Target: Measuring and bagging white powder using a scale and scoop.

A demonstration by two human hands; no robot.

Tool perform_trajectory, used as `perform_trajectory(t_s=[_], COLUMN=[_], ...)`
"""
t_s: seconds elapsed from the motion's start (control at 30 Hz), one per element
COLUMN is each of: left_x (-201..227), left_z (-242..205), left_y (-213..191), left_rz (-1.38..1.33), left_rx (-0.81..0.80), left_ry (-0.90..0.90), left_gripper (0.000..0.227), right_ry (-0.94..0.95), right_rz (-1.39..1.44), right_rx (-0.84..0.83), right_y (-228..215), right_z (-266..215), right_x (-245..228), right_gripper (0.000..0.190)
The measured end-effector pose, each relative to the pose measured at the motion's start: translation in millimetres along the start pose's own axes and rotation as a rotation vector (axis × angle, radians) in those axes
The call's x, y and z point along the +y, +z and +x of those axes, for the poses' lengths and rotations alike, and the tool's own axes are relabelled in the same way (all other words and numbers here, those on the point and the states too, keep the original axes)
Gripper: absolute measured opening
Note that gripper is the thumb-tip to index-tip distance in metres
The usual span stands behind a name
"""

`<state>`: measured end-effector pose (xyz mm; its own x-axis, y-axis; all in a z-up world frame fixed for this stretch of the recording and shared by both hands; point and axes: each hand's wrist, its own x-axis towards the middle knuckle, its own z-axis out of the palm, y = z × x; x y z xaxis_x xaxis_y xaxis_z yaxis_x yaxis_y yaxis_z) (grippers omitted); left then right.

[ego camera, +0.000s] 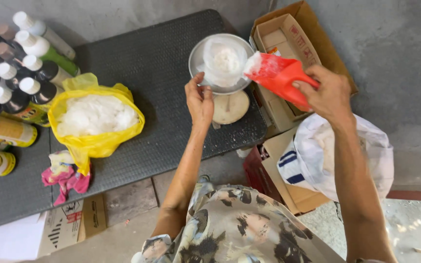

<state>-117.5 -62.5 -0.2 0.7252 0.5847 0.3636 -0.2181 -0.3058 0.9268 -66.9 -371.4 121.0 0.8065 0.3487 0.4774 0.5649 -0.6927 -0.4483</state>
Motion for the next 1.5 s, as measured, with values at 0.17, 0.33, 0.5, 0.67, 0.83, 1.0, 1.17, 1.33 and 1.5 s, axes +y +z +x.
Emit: perform_trajectory(t_s=[0.17,0.33,0.5,0.67,0.83,1.0,1.17,1.33,1.5], left_x=[-10.3,-16.6,-16.2,-21.2,-33.0,-27.9,-29.5,-12.8,-7.4], left_z=[66.6,103.0,116.7,122.4,125.5,123.4,117.3,110.1,104.3], left_y=[-1.6,12.5,10.8,13.6,16.8,7.8,5.1,-1.7,-8.0], left_rz=[0.076,0.144,-0.057,-0.169,-0.35,-0.348,-0.36,-0.276,-0.194], left_rx=[-0.062,-0.257,-0.307,-0.34,-0.378,-0.39,-0.401,-0.385,-0.297], left_ry=[-0.076,-0.205,-0.204,-0.199,-0.211,-0.251,-0.24,-0.201,-0.109], left_gripper=[0.047,0.056,0.049,0.046,0.048,0.048,0.048,0.047,0.046], right_ry=[-0.109,-0.276,-0.359,-0.379,-0.362,-0.299,-0.326,-0.282,-0.156], right_rz=[-0.173,-0.407,-0.659,-0.581,-0.62,-0.638,-0.597,-0.613,-0.408], right_rx=[-0.094,-0.175,-0.149,-0.125,-0.193,-0.226,-0.152,-0.155,0.031], right_y=[47.4,64.4,55.6,69.2,86.1,73.7,65.3,62.3,40.3], right_z=[54.4,78.3,79.4,85.9,93.1,93.1,84.8,71.5,43.4], right_x=[-39.9,-73.4,-81.0,-96.0,-96.2,-104.8,-118.7,-117.7,-107.4], right_gripper=[0.029,0.029,0.024,0.025,0.03,0.033,0.032,0.034,0.026])
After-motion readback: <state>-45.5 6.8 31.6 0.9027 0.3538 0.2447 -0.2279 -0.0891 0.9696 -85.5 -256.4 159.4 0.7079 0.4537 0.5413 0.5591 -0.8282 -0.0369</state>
